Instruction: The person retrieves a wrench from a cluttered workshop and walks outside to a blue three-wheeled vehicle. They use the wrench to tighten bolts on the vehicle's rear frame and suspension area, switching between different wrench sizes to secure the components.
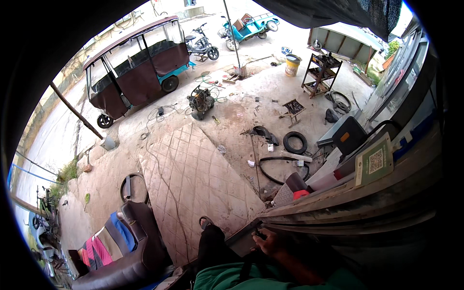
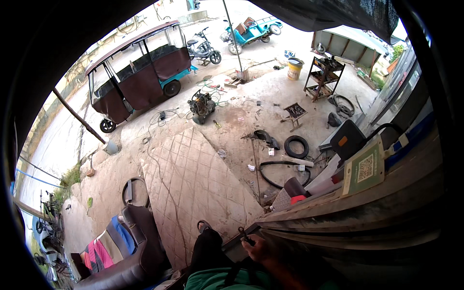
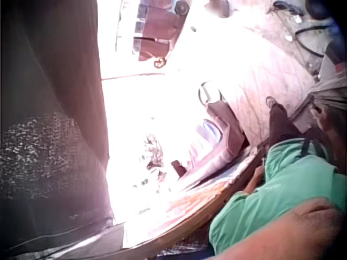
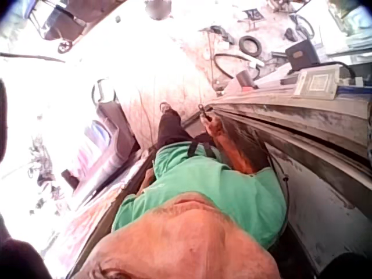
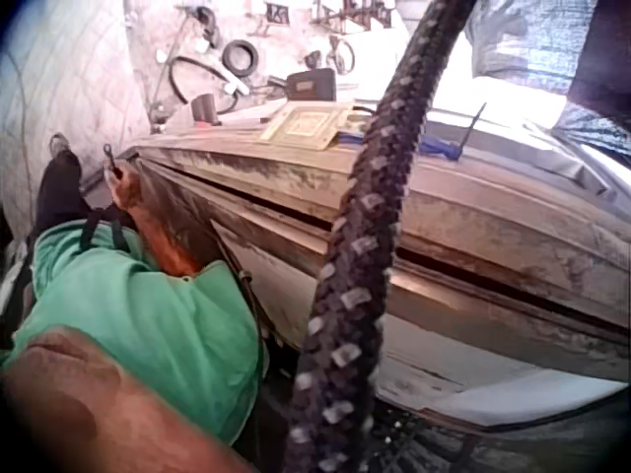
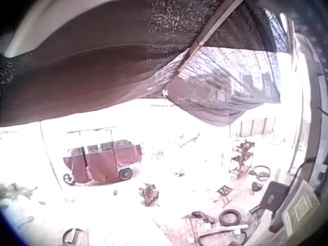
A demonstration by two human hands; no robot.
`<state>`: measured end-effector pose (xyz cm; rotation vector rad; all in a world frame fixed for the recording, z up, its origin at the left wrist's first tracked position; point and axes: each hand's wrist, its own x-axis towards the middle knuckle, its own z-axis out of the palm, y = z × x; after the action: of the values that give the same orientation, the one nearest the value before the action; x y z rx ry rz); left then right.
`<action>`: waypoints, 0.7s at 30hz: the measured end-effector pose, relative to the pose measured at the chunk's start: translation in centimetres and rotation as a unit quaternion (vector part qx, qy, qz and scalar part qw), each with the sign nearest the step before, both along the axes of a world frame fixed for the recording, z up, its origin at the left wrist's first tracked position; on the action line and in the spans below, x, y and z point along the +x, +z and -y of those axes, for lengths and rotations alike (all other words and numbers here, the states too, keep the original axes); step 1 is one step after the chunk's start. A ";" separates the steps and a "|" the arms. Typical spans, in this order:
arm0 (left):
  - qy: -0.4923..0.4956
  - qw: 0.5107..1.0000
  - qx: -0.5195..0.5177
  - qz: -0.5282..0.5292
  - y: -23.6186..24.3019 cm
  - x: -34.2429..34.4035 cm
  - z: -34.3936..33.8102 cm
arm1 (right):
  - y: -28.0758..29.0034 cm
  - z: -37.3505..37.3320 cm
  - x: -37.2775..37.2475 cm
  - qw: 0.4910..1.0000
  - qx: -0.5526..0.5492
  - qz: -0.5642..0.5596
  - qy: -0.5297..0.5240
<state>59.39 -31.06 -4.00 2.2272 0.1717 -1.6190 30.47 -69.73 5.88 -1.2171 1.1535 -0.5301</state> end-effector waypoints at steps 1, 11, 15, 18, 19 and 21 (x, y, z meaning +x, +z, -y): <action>-0.021 1.000 0.000 -0.008 -1.1 0.9 1.9 | -0.9 1.5 0.6 1.000 -0.006 -0.024 -0.019; -0.153 0.978 -0.006 0.142 -10.1 29.0 18.7 | -10.4 17.6 11.3 0.966 0.021 -0.031 -0.255; -0.085 0.977 -0.081 0.179 -4.2 40.7 35.6 | -13.1 21.4 10.3 0.943 0.065 -0.089 -0.313; -0.105 0.967 -0.137 0.186 1.2 44.4 49.3 | -19.7 22.3 6.5 0.920 0.067 -0.220 -0.319; -0.108 0.965 -0.155 0.180 2.1 44.7 53.1 | -21.6 22.6 5.6 0.912 0.073 -0.245 -0.320; -0.135 0.959 -0.179 0.175 0.4 47.1 58.3 | -23.3 24.8 6.2 0.902 0.117 -0.250 -0.331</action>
<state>106.44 -89.32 -3.59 2.2642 -0.5026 -1.2212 36.64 -94.56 -17.37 -0.7409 2.0399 -0.5683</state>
